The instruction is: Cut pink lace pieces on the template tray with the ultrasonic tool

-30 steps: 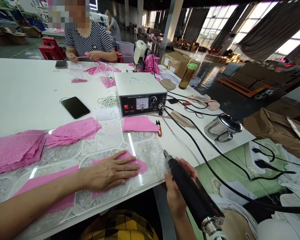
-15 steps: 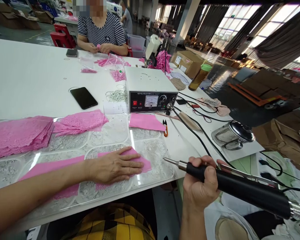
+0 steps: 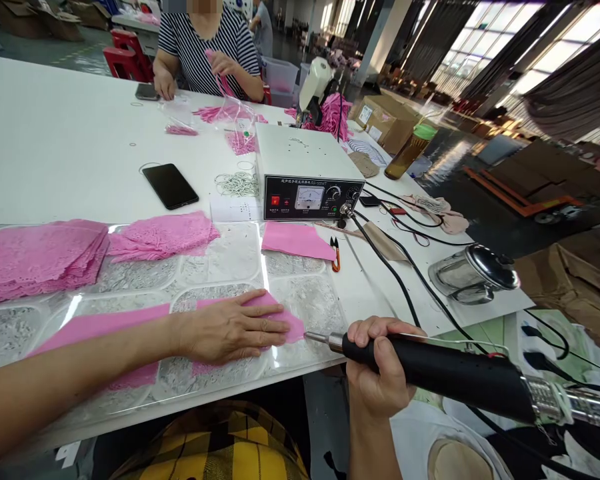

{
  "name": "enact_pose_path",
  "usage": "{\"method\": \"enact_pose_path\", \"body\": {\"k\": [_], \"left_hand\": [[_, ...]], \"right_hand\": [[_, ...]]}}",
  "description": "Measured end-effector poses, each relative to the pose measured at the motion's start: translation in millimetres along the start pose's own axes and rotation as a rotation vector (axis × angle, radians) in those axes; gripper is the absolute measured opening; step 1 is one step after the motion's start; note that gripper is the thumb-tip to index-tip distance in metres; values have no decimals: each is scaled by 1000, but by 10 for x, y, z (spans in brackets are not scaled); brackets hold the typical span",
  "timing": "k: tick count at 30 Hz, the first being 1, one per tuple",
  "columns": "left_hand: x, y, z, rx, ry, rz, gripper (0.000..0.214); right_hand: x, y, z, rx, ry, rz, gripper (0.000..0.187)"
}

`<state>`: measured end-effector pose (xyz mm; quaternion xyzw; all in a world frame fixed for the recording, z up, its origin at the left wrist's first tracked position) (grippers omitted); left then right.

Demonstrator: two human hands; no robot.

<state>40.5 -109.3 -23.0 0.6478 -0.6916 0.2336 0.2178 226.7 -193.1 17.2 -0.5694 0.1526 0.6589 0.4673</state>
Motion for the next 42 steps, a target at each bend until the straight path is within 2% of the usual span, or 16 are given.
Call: {"method": "enact_pose_path", "body": {"k": [6,14,26,36,42], "left_hand": [[-1,6,-16,39,22,21,41],[-6,5,-12,20,36,8,42],[0,3,-4,9,26,9,41],[16,-1,6,-10,-1,7,41],[81,2,-23,29,8,42,39]], "right_hand": [[-49,11,58,-21,37,-35,14],[13,19,34,-1,9,16,15],[-68,19,121,-98,80,-78,14],[-128,-49,-8,-21,-1,-22,16],[-207,-44,36,-129,-10,23,25]]}}
Point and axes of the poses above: each hand's wrist, its own y-axis away from the middle knuckle, its own z-axis out of the palm, x = y × z, the point moved 9 cm from there along -y, towards the middle knuckle, and after that the axes turned 11 degrees about y, right-handed, at the moved point
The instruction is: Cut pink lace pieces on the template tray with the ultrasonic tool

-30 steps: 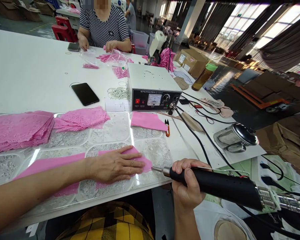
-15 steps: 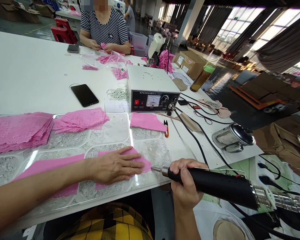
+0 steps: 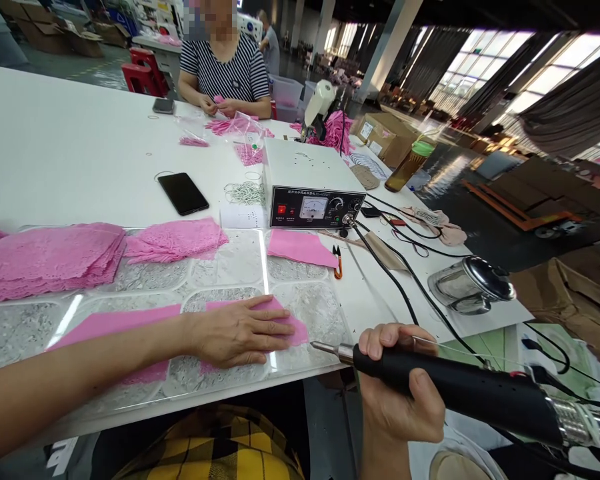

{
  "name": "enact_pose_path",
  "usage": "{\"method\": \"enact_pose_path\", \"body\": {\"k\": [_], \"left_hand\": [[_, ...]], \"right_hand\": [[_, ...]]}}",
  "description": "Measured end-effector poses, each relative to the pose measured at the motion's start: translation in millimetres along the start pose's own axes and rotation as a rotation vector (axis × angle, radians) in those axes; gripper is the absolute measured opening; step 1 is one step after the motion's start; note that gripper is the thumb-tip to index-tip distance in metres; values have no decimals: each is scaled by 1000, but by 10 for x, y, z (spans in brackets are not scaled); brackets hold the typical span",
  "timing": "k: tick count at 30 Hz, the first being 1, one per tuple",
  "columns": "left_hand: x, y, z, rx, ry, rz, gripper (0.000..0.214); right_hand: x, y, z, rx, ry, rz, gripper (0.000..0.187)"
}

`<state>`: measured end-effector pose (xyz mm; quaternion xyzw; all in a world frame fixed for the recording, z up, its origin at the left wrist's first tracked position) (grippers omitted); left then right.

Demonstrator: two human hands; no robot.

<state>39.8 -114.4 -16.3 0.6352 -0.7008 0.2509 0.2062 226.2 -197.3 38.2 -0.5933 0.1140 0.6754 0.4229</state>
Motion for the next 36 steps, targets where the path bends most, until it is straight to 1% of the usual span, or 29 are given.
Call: {"method": "enact_pose_path", "body": {"k": [3,5,8,10,12,14,17,20,24,30,36], "left_hand": [[63,27,-71,24,-4,18,39],[92,96,-159,62,-8,10,37],[88,319,-307,137,-3,-51,33],[59,530,-351,159,5,-125,33],[31,749,-337,160,19,-201,37],[22,934,-290,159,36,-256,45],[38,1096,-191,144,59,-297,61],[50,1153,-119,122,65,-336,69],[69,1176,-84,118,53,-354,62],[70,1189,-45,103,-5,-345,55],[85,1158,-34,46,-53,-384,50]], "right_hand": [[4,14,60,-54,2,35,27],[8,30,107,-79,-14,51,30],[8,70,163,-74,-40,63,33],[14,109,208,-63,-50,74,37],[37,157,273,-68,-63,88,37],[67,212,369,-104,-82,96,35],[111,305,537,-176,-118,100,31],[135,409,697,-221,-145,114,31],[129,533,869,-256,-152,127,28],[118,639,1017,-275,-109,126,25],[93,698,1132,-290,-71,121,23]]}}
Point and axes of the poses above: each hand's wrist, its own y-axis away from the middle knuckle, its own z-axis out of the palm, x = y × z, the point moved 9 cm from there along -y, towards the middle knuckle, and after that the axes turned 11 degrees about y, right-handed, at the moved point
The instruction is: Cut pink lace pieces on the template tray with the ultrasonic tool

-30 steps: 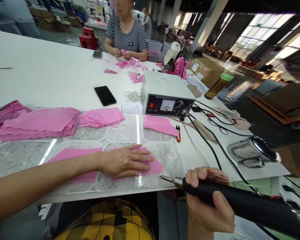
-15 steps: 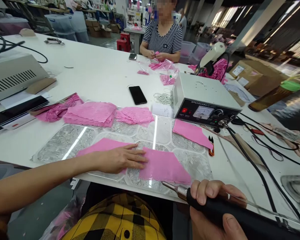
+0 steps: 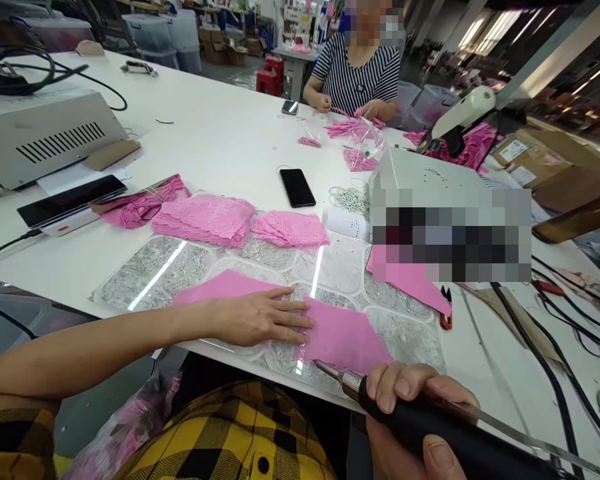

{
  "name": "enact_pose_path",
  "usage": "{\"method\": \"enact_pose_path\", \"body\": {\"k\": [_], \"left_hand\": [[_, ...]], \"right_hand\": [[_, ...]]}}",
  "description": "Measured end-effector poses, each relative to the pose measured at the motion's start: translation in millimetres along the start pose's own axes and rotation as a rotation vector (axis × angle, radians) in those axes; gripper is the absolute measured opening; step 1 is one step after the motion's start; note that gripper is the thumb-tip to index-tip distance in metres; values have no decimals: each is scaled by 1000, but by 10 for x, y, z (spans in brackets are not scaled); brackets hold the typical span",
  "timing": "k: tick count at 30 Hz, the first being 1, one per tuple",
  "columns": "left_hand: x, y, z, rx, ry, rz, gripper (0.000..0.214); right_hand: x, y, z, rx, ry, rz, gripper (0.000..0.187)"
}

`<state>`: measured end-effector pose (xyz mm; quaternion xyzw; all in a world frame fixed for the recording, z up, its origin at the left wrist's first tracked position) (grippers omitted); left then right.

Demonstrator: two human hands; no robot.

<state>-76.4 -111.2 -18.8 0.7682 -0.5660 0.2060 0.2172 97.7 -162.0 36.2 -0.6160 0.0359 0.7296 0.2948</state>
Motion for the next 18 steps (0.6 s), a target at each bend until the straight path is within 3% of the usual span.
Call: {"method": "enact_pose_path", "body": {"k": [9,18], "left_hand": [[30,4,-3,4,-41,-3,45],[41,11,-63,107,44,40,45]], "right_hand": [[78,36,72,-44,10,33,25],[52,80,240,-110,19,1,21]]}}
Point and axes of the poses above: each hand's wrist, its own y-axis away from the middle knuckle, its own z-axis out of the palm, x = y × z, the point moved 9 cm from there along -y, towards the middle knuckle, and after that the axes turned 11 degrees about y, right-handed, at the moved point
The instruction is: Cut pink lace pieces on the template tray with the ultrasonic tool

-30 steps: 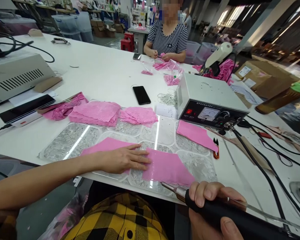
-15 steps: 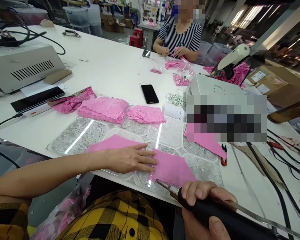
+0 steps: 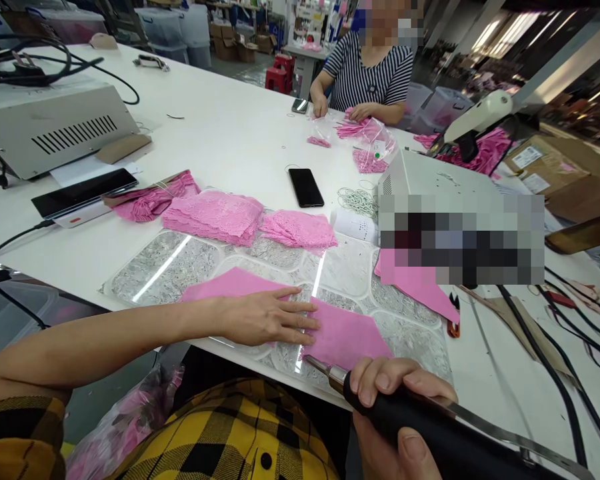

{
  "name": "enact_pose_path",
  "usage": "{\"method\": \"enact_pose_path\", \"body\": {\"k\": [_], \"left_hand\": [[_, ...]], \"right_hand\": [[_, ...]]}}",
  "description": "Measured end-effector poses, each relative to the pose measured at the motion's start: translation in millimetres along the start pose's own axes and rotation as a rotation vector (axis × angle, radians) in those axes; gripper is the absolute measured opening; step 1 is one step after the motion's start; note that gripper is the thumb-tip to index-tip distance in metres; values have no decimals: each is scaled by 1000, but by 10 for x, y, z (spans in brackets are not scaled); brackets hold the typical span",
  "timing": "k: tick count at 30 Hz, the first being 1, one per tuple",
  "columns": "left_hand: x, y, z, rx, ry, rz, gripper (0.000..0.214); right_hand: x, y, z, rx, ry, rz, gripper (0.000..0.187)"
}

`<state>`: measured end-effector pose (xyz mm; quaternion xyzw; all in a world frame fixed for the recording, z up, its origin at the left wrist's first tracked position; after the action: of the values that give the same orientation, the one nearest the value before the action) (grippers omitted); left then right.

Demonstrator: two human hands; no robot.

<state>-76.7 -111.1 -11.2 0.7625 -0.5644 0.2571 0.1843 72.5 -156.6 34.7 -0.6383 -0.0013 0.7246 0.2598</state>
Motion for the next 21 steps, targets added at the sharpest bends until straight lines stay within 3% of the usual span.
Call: {"method": "enact_pose_path", "body": {"k": [12,21], "left_hand": [[17,25,12,68,-73,102,40],[-19,-19,-9,-21,19,-21,47]], "right_hand": [[-39,7,100,-51,28,-63,14],[-40,-12,111,-116,3,-88,9]]}}
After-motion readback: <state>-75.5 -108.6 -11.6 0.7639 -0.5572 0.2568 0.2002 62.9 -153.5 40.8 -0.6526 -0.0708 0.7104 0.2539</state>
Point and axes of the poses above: each hand's wrist, its own y-axis away from the middle knuckle, its own z-axis out of the palm, x = y × z, the point moved 9 cm from there along -y, towards the middle knuckle, and after that the axes turned 11 degrees about y, right-handed, at the moved point
